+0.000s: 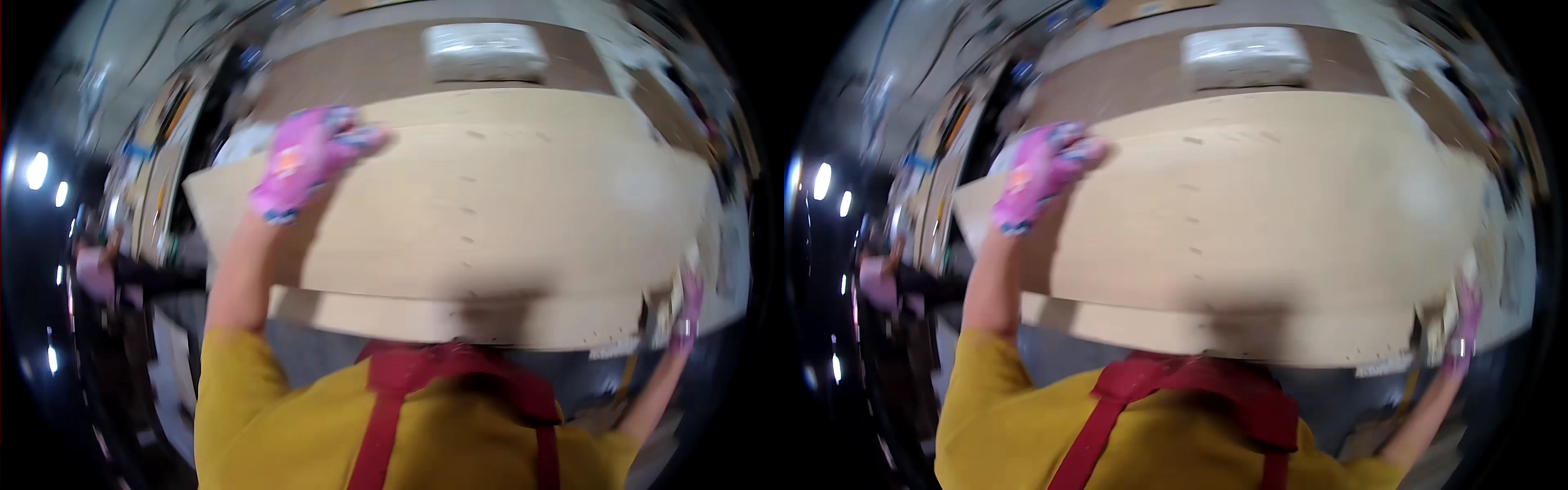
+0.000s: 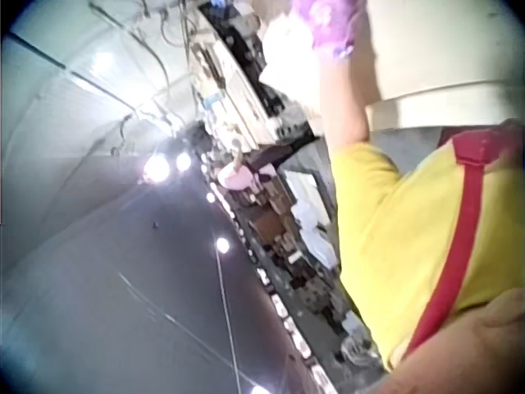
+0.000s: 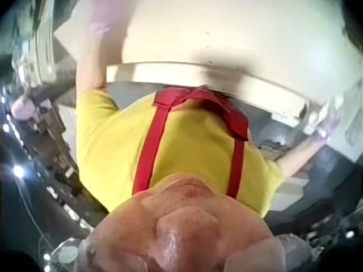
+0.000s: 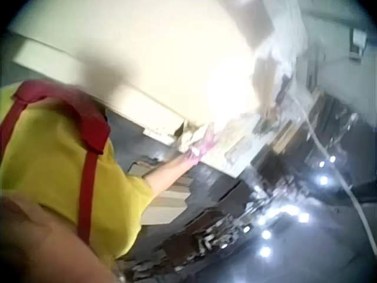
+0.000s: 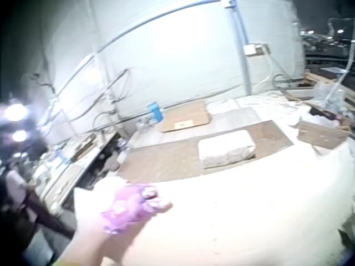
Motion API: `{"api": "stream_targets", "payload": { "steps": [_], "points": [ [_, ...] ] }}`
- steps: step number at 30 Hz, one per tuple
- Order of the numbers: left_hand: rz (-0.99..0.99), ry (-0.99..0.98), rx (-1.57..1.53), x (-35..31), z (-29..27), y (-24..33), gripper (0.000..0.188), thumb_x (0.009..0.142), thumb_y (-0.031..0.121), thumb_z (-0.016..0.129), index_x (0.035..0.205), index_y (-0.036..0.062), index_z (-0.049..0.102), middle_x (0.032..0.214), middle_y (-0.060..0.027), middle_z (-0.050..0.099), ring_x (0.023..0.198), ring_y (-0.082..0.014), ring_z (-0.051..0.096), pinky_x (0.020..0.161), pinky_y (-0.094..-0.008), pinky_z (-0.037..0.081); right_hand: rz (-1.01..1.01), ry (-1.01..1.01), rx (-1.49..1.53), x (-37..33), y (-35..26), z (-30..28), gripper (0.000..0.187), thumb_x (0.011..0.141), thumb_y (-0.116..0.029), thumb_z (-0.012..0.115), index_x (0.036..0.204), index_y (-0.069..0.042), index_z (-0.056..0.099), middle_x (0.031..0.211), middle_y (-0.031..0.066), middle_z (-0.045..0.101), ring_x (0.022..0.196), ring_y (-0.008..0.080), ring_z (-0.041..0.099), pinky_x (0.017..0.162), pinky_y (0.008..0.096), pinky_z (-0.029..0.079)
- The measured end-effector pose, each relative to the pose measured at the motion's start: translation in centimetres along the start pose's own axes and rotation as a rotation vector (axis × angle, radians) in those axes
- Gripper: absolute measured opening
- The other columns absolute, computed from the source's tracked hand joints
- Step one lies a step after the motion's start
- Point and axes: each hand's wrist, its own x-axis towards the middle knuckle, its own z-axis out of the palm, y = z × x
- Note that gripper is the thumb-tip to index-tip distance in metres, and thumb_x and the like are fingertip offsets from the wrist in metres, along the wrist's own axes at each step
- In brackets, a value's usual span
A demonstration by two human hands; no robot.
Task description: The person wipes the surface of several light-colored wooden boards with a white cloth. They repeatedly pick up a plastic bottle and pour liquid onto the cloth before continuing to wipe the boards. The person handles the boards one at a time, wiping them thoroughly before moving to the next.
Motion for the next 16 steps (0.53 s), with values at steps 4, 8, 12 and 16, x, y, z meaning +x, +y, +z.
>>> {"api": "stream_targets", "payload": {
  "steps": [4, 8, 12, 16],
  "points": [
    [-0.037, -0.261, -0.113, -4.7, 4.8, -1.2, 0.054, 0.085, 0.059, 0.059, 0.066, 0.0083, 0.059, 0.061, -0.0094, 0.061, 0.064, -0.0266, 0.062, 0.065, -0.0369, 0.048, 0.422, -0.145, 0.419, -6.2, -6.9, -2.6, 0.055, 0.089, -0.026, 0.062, 0.131, 0.008, 0.049, 0.125, 0.0195, 0.055, 0.111, 0.0267, 0.054, 0.096, 0.0381, 0.044],
    [-0.089, -0.304, -0.068, -7.8, 9.6, -3.1, 0.048, 0.086, 0.052, 0.062, 0.066, 0.0087, 0.057, 0.063, -0.01, 0.059, 0.066, -0.0277, 0.062, 0.064, -0.0388, 0.048, 0.518, -0.184, 0.663, -7.2, -7.2, -1.9, 0.05, 0.091, -0.031, 0.063, 0.126, 0.003, 0.054, 0.108, 0.0114, 0.063, 0.092, 0.0201, 0.058, 0.082, 0.0334, 0.047],
    [0.057, -0.126, -0.213, -8.3, 11.8, -4.5, 0.035, 0.087, 0.04, 0.061, 0.068, 0.0098, 0.057, 0.07, -0.0077, 0.059, 0.072, -0.0258, 0.062, 0.067, -0.0377, 0.048, 0.402, -0.182, 0.65, -7.0, -5.4, -2.2, 0.044, 0.091, -0.03, 0.064, 0.123, -0.001, 0.057, 0.104, 0.0072, 0.063, 0.086, 0.0163, 0.056, 0.075, 0.0307, 0.047],
    [0.407, 0.006, 0.006, -9.3, 12.7, -1.5, 0.018, 0.086, 0.027, 0.058, 0.089, 0.0098, 0.062, 0.083, -0.0079, 0.059, 0.083, -0.0261, 0.062, 0.073, -0.0383, 0.048, 0.66, 0.064, 0.426, -8.2, -4.7, -7.1, 0.048, 0.09, -0.034, 0.063, 0.12, 0.002, 0.057, 0.104, 0.0136, 0.064, 0.091, 0.0249, 0.06, 0.076, 0.036, 0.049]
  ]
}}
